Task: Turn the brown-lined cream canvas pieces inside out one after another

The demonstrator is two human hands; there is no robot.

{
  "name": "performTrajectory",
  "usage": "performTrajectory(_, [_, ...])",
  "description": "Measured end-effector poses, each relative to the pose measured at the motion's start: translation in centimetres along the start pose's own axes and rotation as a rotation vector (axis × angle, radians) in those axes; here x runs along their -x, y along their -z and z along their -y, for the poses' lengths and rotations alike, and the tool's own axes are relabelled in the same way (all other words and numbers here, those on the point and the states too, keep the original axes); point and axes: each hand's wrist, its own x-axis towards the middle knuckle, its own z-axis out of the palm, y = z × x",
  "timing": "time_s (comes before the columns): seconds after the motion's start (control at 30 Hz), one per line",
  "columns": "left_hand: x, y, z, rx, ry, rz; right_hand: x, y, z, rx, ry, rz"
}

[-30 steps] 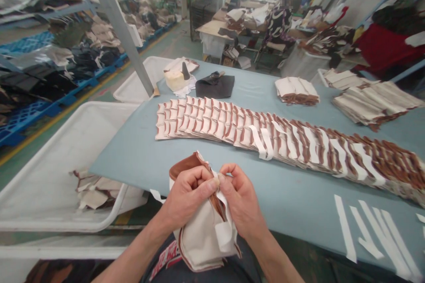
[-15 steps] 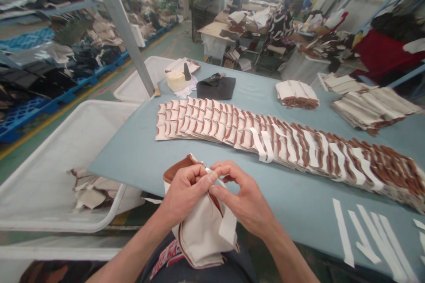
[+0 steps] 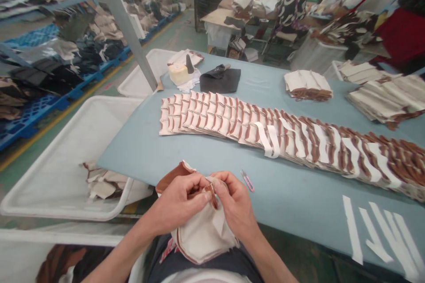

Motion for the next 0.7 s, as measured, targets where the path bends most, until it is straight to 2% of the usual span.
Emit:
performTrajectory(0.1, [0.4,0.5,-0.1,-0.032,-0.061,0.009,-0.5,0.8,-0.2,0.106,0.091,-0.121])
performTrajectory(0.2, [0.2,1.0,0.1,-0.023,-0.075,-0.108,-1.1,2.0,0.7,0.172,0.116,-0.224])
performTrajectory(0.3, [-0.3,1.0,0.0,-0.046,-0.057,-0.205,-0.9,2.2,2.0,0.083,0.03,-0.185])
performTrajectory(0.37, [-0.6,0.9,-0.3,-0.037,-0.07,-0.204,-0.3,1.6,2.8,0.005,-0.035,-0.116])
performTrajectory(0.43, [-0.7,0.8,-0.7,-0.013,-0.093,-0.175,0.5,0.8,3.3,-0.005,-0.056,-0.122])
performTrajectory(0.57, [-0.6,0.6,-1.4,0.034,-0.119,-0.13,1.2,-0.3,3.6,0.167,0.071,-0.256])
performTrajectory(0.7, [-0.7,0.6,-1.5,0.071,-0.132,-0.151,0.9,0.1,3.5,0.348,0.179,-0.248])
